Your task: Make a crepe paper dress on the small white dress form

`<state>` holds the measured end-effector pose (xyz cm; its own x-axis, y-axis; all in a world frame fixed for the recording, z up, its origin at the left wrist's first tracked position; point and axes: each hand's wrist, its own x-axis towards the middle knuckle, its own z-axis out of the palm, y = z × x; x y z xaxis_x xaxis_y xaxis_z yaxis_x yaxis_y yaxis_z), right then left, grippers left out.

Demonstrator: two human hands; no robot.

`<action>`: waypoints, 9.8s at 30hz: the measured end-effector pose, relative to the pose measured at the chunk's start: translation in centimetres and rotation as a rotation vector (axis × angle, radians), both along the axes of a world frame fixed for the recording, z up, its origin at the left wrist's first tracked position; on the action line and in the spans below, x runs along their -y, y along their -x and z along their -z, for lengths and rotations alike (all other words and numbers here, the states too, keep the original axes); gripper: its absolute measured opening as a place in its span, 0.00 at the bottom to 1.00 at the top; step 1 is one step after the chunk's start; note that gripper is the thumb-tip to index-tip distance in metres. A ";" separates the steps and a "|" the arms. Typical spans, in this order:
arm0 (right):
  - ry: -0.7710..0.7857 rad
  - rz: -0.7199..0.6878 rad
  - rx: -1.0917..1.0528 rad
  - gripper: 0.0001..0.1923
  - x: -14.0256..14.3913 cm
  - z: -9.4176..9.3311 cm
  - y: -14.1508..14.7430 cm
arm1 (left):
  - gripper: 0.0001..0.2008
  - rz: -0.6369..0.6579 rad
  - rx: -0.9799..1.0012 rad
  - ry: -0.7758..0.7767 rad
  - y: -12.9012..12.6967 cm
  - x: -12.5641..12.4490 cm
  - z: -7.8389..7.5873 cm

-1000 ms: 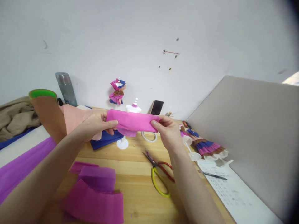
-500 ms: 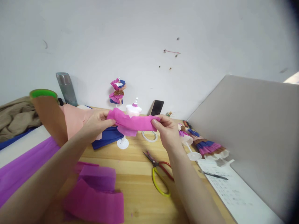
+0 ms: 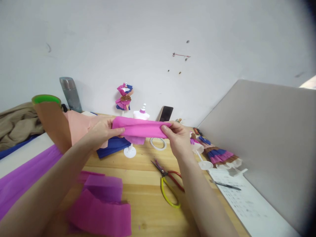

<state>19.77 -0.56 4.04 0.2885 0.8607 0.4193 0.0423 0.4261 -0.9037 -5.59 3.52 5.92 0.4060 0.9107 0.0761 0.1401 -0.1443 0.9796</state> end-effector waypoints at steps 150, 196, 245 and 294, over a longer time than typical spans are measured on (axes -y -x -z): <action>0.048 -0.667 -0.128 0.09 0.1 -0.2 -1.7 | 0.03 0.334 0.406 -0.062 1.6 -1.3 0.5; -0.027 -0.139 0.007 0.09 -0.8 0.8 -0.2 | 0.04 -0.192 0.441 -0.260 -0.9 -1.6 1.5; 0.008 -0.393 -0.336 0.11 -6.1 1.3 2.6 | 0.19 0.022 0.671 -0.141 -4.8 -6.4 4.1; -0.052 -0.378 -0.257 0.13 -4.7 1.3 4.4 | 0.14 0.064 0.711 0.011 -7.2 -3.3 3.6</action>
